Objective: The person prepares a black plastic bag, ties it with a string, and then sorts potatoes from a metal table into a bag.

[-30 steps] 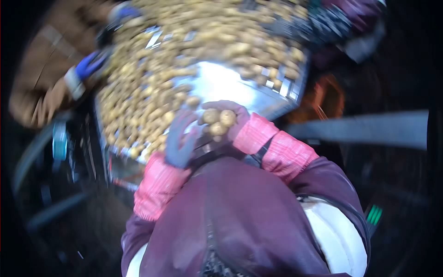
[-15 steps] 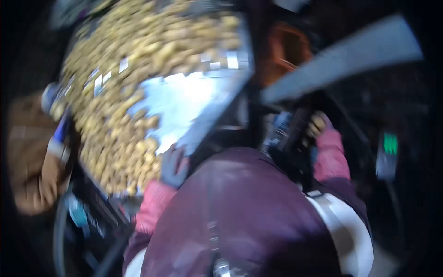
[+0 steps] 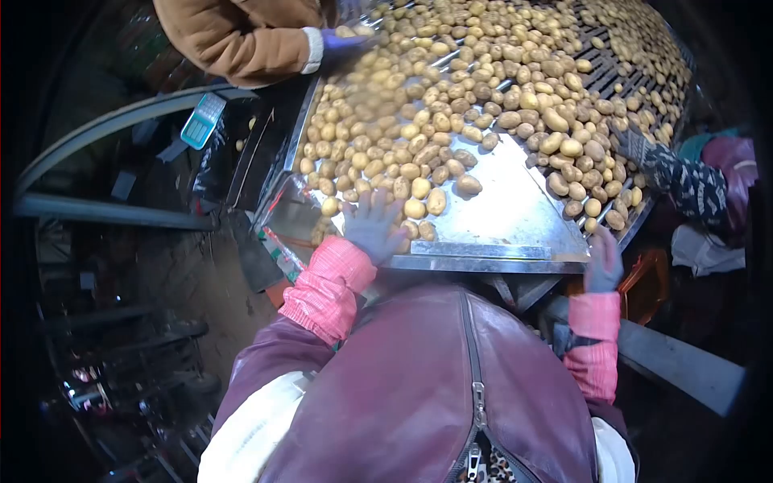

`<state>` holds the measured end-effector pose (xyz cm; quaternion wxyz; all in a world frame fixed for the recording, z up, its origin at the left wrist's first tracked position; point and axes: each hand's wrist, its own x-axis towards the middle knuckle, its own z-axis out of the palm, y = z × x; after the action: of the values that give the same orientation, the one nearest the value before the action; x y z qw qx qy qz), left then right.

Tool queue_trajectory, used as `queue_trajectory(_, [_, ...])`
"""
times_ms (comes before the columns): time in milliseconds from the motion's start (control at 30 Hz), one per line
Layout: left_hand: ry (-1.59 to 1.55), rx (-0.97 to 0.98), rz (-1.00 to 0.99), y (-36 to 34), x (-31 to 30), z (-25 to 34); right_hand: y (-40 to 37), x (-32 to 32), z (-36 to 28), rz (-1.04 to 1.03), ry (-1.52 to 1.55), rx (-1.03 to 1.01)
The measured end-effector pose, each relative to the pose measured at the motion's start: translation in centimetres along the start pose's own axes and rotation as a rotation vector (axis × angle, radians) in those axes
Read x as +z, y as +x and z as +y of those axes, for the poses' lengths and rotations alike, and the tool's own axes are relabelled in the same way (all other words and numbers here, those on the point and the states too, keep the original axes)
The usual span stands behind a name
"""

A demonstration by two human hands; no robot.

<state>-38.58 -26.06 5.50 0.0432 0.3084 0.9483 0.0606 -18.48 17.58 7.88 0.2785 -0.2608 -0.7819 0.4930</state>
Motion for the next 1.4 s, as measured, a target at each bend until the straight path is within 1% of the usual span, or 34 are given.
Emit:
queue_trajectory(33, [0.011, -0.038, -0.010, -0.4, 0.1, -0.6, 0.3, 3.0, -3.5, -0.104, -0.251, -0.178])
queue_trajectory(67, [0.021, -0.075, -0.020, -0.8, 0.2, -1.1, 1.1, 4.8, -1.6, -0.244, -0.312, -0.150])
queue_trajectory(100, [0.012, -0.146, -0.050, -1.4, 0.0, -1.9, 0.9, 6.9, -2.6, -0.319, -0.286, -0.211])
queue_trajectory(133, [0.004, -0.213, -0.079, -1.8, -0.2, -3.0, 0.8, 8.3, -4.0, -0.383, -0.428, -0.351])
queue_trajectory(233, [-0.022, -0.352, -0.086, -2.8, -0.3, -4.6, 0.7, 10.6, -2.7, -0.486, -0.620, -0.411])
queue_trajectory(267, [-0.028, -0.388, -0.077, -3.1, -0.3, -5.0, 0.4, 10.5, -2.6, -0.492, -0.676, -0.400])
queue_trajectory(300, [-0.032, -0.421, -0.059, -3.2, -0.6, -4.9, 0.1, 10.5, -2.2, -0.460, -0.672, -0.437])
queue_trajectory(333, [-0.042, -0.366, 0.134, -2.7, -1.0, -4.6, 0.0, 10.5, -1.7, -0.427, -0.667, -0.472])
queue_trajectory(367, [-0.192, -0.300, 0.194, -1.4, -1.2, -3.8, 0.2, 10.6, -1.3, -0.390, -0.660, -0.514])
queue_trajectory(400, [-0.342, -0.237, 0.250, 0.4, -2.3, -2.0, 0.4, 10.6, -1.0, -0.397, -0.665, -0.518])
queue_trajectory(433, [-0.214, -0.021, 0.418, 2.4, -1.2, -0.8, 0.4, 10.5, -0.8, -0.407, -0.668, -0.522])
queue_trajectory(467, [-0.327, -0.056, 0.028, 4.5, -4.1, 1.1, 0.4, 10.5, -0.6, -0.412, -0.671, -0.525])
queue_trajectory(533, [-0.057, 0.130, 0.077, 7.9, -2.0, 3.4, 0.5, 10.2, -0.2, -0.407, -0.648, -0.516])
queue_trajectory(633, [-0.024, 0.160, -0.217, 10.3, -2.8, 3.5, 0.3, 10.0, -0.7, -0.420, -0.633, -0.487])
queue_trajectory(667, [-0.088, 0.172, -0.201, 9.9, -2.9, 2.7, 0.3, 9.9, -0.8, -0.433, -0.628, -0.482])
queue_trajectory(767, [0.025, 0.160, -0.055, 6.9, 0.2, 0.1, 0.4, 9.9, -1.1, -0.422, -0.618, -0.498])
queue_trajectory(867, [0.016, 0.075, 0.179, 3.6, -1.8, -1.4, 0.2, 10.1, -1.7, -0.412, -0.602, -0.491])
queue_trajectory(967, [-0.178, 0.030, -0.029, 5.2, -5.1, -2.6, 0.3, 10.1, -2.1, -0.393, -0.599, -0.492])
queue_trajectory(1000, [-0.247, 0.151, 0.331, 6.6, -5.8, -3.4, 0.3, 10.3, -2.4, -0.386, -0.593, -0.487])
queue_trajectory(1067, [-0.280, -0.023, 0.332, 10.6, -4.7, -7.3, 0.4, 10.2, -2.6, -0.390, -0.596, -0.483])
queue_trajectory(1133, [-0.081, -0.230, 0.224, 14.3, -6.5, -10.4, 0.5, 10.2, -2.7, -0.404, -0.608, -0.481])
queue_trajectory(1167, [-0.019, -0.280, 0.169, 15.6, -6.0, -12.4, 0.5, 10.3, -2.7, -0.420, -0.617, -0.479])
queue_trajectory(1233, [0.105, -0.375, 0.055, 17.6, -5.6, -14.7, 0.7, 10.3, -2.8, -0.451, -0.634, -0.471])
queue_trajectory(1267, [0.175, -0.345, -0.071, 17.6, -4.6, -14.8, 0.7, 10.4, -2.8, -0.453, -0.636, -0.466])
queue_trajectory(1367, [0.216, -0.269, 0.051, 16.1, -0.9, -14.1, 0.8, 10.6, -3.3, -0.473, -0.648, -0.448])
queue_trajectory(1400, [0.160, -0.231, 0.073, 15.4, -0.6, -13.8, 0.9, 10.6, -3.4, -0.485, -0.655, -0.444])
